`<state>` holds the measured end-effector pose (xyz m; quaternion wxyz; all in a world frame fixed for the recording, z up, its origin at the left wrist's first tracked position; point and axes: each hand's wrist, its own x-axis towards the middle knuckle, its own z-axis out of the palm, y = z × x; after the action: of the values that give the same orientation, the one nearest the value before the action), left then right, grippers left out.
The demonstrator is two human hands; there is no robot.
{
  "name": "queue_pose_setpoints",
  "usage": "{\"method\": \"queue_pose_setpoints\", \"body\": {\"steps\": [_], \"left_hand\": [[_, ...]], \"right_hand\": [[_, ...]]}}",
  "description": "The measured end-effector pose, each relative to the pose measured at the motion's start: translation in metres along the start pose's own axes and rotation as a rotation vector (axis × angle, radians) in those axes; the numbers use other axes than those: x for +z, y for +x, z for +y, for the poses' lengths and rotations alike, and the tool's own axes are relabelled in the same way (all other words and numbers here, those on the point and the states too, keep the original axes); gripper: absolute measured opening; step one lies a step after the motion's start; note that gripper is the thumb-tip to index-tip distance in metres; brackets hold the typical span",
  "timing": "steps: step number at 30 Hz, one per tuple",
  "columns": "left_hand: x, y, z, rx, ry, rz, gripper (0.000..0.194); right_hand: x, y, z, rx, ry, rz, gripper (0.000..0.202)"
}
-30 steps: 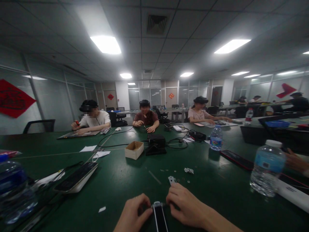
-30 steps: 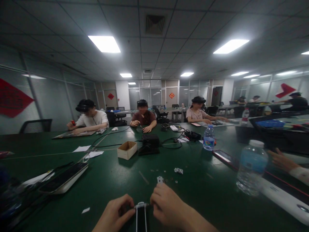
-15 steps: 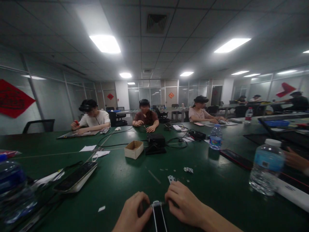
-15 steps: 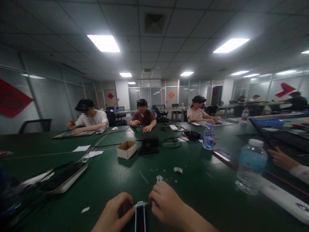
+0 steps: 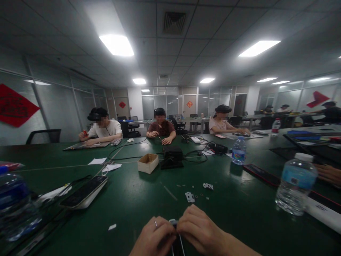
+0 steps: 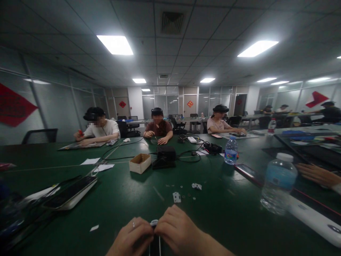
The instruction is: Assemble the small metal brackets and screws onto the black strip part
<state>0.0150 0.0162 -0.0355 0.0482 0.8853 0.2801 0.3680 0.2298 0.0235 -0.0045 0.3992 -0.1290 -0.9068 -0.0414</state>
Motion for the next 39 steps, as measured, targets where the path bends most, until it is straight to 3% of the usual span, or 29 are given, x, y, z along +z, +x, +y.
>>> {"method": "queue_pose_setpoints", "body": {"steps": [8,24,33,39], "left_hand": [[-0.009,0.005,0.011,-0.002,-0.042,-0.028,0.013],[-0.011,0.007,0.012,-0.01,-0.051,-0.076,0.014],[-0.033,0.009,0.007,-0.276,0.028,-0.163,0.013],[-0.037,0.008,-0.002,-0.428,0.027,-0.246,0.012]], "right_hand": [[0.003,-0.001,-0.001,-0.006,0.012,-0.003,0.017],[0.007,-0.003,0.001,0.034,-0.045,0.0,0.013],[0.001,-0.008,0.011,0.155,-0.098,-0.061,0.015],[0.001,-0.011,0.014,0.295,-0.099,-0.233,0.015]]}}
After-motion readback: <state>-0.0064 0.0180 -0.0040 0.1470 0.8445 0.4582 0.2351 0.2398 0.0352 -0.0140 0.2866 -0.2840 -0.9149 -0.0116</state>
